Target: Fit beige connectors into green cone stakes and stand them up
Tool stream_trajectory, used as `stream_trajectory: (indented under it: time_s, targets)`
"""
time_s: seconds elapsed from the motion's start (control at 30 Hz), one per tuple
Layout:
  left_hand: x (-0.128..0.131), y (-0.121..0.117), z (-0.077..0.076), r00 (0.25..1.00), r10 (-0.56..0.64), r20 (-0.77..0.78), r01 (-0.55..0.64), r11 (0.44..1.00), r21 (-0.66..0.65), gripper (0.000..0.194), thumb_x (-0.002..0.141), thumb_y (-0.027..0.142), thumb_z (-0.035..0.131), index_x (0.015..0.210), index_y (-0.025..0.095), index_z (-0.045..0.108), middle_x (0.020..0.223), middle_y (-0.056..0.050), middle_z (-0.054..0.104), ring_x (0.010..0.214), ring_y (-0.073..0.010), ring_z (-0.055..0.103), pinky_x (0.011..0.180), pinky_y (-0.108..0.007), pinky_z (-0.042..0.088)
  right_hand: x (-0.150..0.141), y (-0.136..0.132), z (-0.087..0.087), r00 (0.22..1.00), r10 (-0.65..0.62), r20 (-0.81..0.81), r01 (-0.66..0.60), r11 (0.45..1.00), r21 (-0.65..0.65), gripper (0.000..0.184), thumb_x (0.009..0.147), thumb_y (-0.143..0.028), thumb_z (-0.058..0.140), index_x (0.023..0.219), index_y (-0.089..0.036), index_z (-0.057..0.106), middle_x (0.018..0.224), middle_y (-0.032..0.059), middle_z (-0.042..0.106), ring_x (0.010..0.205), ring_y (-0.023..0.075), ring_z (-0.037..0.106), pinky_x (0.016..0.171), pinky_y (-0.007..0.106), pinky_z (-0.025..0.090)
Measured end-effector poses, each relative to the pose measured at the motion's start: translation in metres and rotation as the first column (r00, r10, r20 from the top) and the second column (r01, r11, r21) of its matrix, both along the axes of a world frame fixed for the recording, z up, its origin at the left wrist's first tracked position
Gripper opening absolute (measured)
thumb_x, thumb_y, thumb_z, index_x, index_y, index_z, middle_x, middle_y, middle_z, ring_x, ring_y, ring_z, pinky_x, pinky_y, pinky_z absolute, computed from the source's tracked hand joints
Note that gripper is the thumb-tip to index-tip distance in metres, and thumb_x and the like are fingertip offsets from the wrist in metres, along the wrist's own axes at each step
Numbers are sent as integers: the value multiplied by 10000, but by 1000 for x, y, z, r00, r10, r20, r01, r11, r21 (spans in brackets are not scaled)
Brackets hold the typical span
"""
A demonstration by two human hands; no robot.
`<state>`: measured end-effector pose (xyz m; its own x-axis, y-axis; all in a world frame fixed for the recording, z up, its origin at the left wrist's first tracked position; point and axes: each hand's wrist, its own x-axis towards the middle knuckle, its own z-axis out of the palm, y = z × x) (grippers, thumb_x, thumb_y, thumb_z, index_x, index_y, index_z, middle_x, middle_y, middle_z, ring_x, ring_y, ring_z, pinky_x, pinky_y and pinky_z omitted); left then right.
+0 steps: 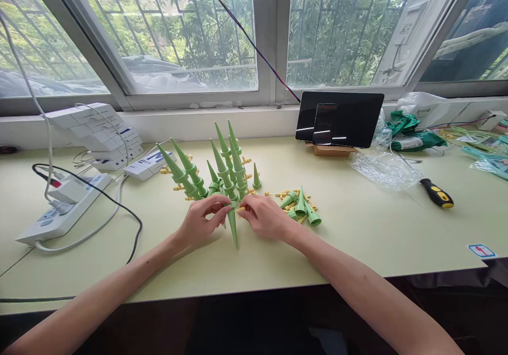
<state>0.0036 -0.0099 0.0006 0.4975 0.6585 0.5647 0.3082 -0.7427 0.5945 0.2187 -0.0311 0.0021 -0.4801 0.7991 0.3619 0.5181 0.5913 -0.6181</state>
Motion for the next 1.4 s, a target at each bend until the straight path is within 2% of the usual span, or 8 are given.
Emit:
stream_trajectory:
  time_s: [0.27, 0.5, 0.67, 0.87, 1.1, 1.4]
  targets:
    - [0, -1, -2, 1000, -11, -14, 10, 1000, -10, 60, 919, 159, 578, 973, 173, 598, 677, 27, 574, 490, -59, 554, 504, -174, 489, 0, 2, -4, 1000, 12, 13, -12, 1000, 8, 151, 957, -191, 501, 817, -181, 556, 729, 11, 575, 632, 134, 472, 637, 257, 365]
    - [0, -1, -2, 1000, -13, -17, 14, 999, 50, 69, 915, 146, 583, 974, 171, 608, 697, 23, 575, 493, -50, 549, 506, -167, 484, -1, 1, -3, 997, -4, 77, 3, 1000, 15, 316, 996, -229, 417, 693, -177, 492, 626, -6, 514, 577, 122, 442, 606, 252, 334]
    - [1, -2, -1, 1000, -16, -20, 18, 996, 86, 71, 916, 145, 580, 976, 171, 609, 708, 15, 586, 495, -54, 553, 504, -171, 483, -3, 2, -3, 997, 2, 76, -1, 1000, -16, 366, 1014, -257, 381, 683, -170, 509, 638, 11, 573, 597, 126, 503, 642, 256, 361]
    - [1, -2, -1, 1000, -6, -17, 7, 996, 90, 64, 916, 162, 585, 975, 173, 606, 684, 20, 583, 489, -62, 553, 499, -181, 483, -2, 2, -1, 998, -2, 56, 5, 999, -44, 355, 1011, -257, 386, 698, -167, 527, 667, 20, 593, 628, 131, 524, 654, 259, 366]
    - [1, -3, 1, 999, -12, -31, 14, 997, 78, 62, 920, 164, 580, 976, 173, 604, 681, 22, 583, 496, -65, 556, 500, -180, 479, -2, 2, -3, 999, 13, -46, -18, 995, -101, 321, 987, -312, 447, 709, -174, 529, 618, -23, 509, 552, 102, 412, 558, 238, 327]
    - [1, -2, -1, 999, -25, -39, 27, 999, 39, 78, 925, 160, 564, 992, 172, 602, 692, 17, 587, 513, -66, 548, 508, -176, 468, -2, 1, 0, 990, 35, -135, -64, 973, -222, 223, 948, -283, 511, 793, -157, 610, 676, 9, 610, 584, 113, 496, 558, 237, 379]
